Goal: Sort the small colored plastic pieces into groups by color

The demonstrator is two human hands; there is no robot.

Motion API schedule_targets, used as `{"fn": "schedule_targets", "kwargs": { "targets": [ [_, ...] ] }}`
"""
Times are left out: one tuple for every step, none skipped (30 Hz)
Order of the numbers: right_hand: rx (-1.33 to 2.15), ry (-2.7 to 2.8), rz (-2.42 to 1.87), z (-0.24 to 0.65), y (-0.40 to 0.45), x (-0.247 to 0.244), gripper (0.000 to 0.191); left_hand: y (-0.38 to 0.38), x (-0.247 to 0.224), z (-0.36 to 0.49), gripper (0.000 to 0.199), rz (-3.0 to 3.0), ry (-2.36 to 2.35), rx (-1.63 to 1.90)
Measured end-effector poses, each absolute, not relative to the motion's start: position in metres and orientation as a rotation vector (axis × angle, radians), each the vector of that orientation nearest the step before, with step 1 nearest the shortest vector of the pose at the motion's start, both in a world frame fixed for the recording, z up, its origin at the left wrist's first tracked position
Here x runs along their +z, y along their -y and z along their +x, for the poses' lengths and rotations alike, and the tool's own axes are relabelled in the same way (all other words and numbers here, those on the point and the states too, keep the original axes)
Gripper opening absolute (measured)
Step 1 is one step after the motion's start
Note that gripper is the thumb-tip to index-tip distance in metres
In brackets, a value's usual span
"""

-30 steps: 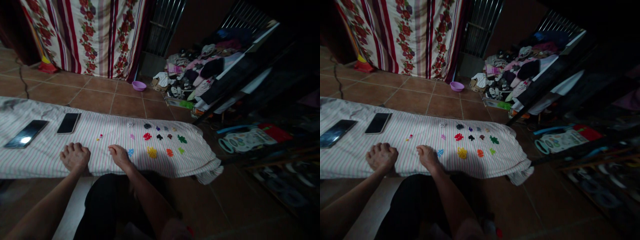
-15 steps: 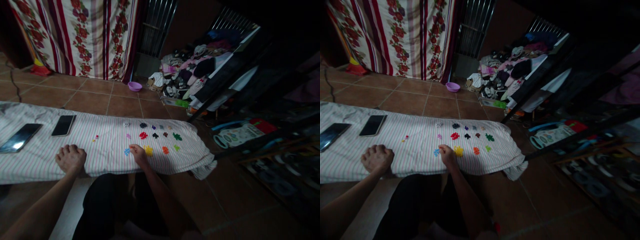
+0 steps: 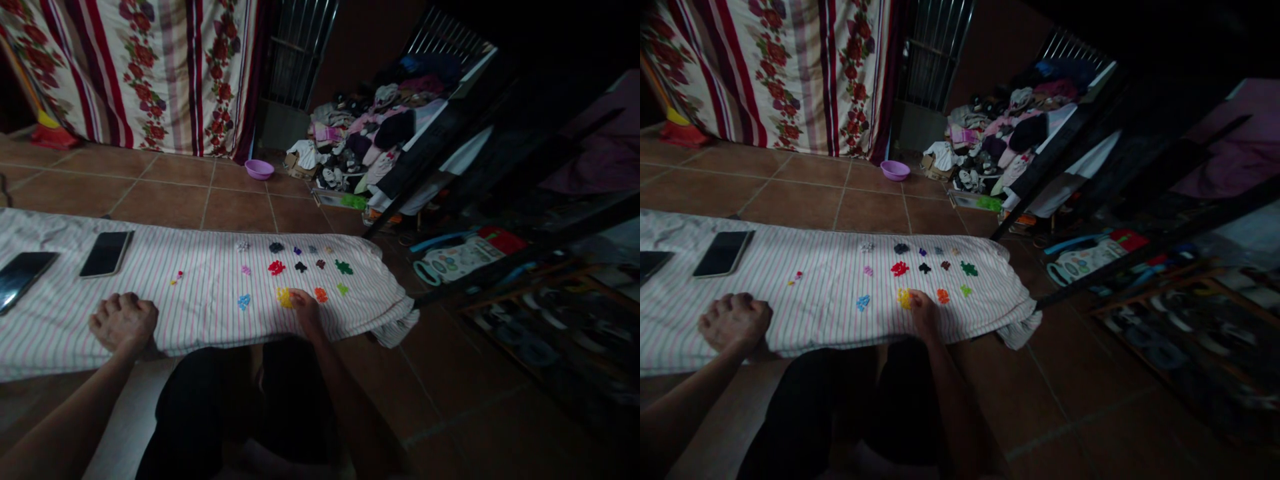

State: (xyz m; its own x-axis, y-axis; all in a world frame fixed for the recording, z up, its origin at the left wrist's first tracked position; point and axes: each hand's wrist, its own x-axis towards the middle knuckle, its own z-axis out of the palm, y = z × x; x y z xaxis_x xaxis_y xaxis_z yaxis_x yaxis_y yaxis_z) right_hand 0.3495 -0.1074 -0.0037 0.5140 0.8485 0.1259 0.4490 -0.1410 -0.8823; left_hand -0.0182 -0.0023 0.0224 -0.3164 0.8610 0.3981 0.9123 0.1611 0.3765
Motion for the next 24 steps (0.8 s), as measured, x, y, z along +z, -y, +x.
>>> {"fn": "schedule_targets", "kwargs": {
  "targets": [
    [0.489,1.076,-1.790,0.355,0.111,-0.005,0.029,0.002,0.022,-0.018,0.041,-1.776,2.332,-0.866],
    [0.469,1.064,-1.806,0.361,0.114,-0.006,0.029,0.002,0.022,-0.018,0.042,-1.768,2.340,-0.867],
    [0.451,1.050,-1.824,0.368,0.117,-0.007,0.029,0.002,0.021,-0.019,0.042,-1.758,2.345,-0.865],
    [0.437,1.039,-1.839,0.374,0.120,-0.008,0.029,0.001,0.021,-0.019,0.043,-1.750,2.349,-0.858],
    [0.426,1.027,-1.850,0.380,0.122,-0.010,0.029,0.001,0.021,-0.019,0.044,-1.751,2.351,-0.846],
    [0.416,1.010,-1.858,0.386,0.125,-0.011,0.030,0.000,0.020,-0.019,0.045,-1.753,2.352,-0.834],
    [0.409,0.992,-1.863,0.391,0.127,-0.013,0.030,0.000,0.020,-0.019,0.046,-1.755,2.353,-0.825],
    [0.407,0.974,-1.866,0.396,0.130,-0.014,0.031,0.000,0.020,-0.019,0.047,-1.756,2.356,-0.820],
    [0.409,0.957,-1.867,0.401,0.132,-0.015,0.033,-0.001,0.020,-0.019,0.048,-1.755,2.359,-0.821],
    [0.409,0.942,-1.867,0.404,0.134,-0.016,0.033,-0.001,0.020,-0.019,0.048,-1.754,2.360,-0.827],
    [0.403,0.928,-1.868,0.407,0.135,-0.016,0.033,-0.001,0.019,-0.019,0.048,-1.752,2.359,-0.836],
    [0.391,0.916,-1.871,0.410,0.137,-0.015,0.033,-0.001,0.019,-0.019,0.048,-1.754,2.359,-0.844],
    [0.374,0.907,-1.871,0.412,0.139,-0.014,0.032,-0.001,0.019,-0.019,0.048,-1.759,2.362,-0.849],
    [0.355,0.894,-1.870,0.414,0.140,-0.013,0.032,-0.001,0.018,-0.019,0.047,-1.760,2.363,-0.855],
    [0.338,0.878,-1.867,0.415,0.142,-0.011,0.031,-0.001,0.018,-0.019,0.047,-1.759,2.361,-0.858],
    [0.329,0.863,-1.861,0.417,0.143,-0.010,0.031,0.000,0.018,-0.019,0.047,-1.757,2.358,-0.859],
    [0.327,0.853,-1.852,0.419,0.145,-0.008,0.031,0.000,0.018,-0.019,0.048,-1.758,2.355,-0.857],
    [0.327,0.844,-1.846,0.421,0.146,-0.007,0.031,0.000,0.018,-0.019,0.048,-1.758,2.353,-0.854],
    [0.326,0.835,-1.848,0.423,0.147,-0.006,0.031,0.000,0.018,-0.019,0.048,-1.757,2.354,-0.853],
    [0.323,0.825,-1.855,0.425,0.148,-0.006,0.032,0.000,0.018,-0.019,0.047,-1.759,2.358,-0.850],
    [0.317,0.817,-1.865,0.428,0.148,-0.006,0.032,0.001,0.019,-0.018,0.047,-1.762,2.363,-0.849],
    [0.308,0.808,-1.878,0.430,0.148,-0.007,0.032,0.001,0.020,-0.018,0.048,-1.764,2.364,-0.848],
    [0.299,0.802,-1.892,0.433,0.148,-0.007,0.033,0.002,0.022,-0.017,0.049,-1.765,2.362,-0.847],
    [0.293,0.800,-1.905,0.434,0.148,-0.008,0.033,0.002,0.023,-0.017,0.051,-1.764,2.359,-0.847]
  ]
}}
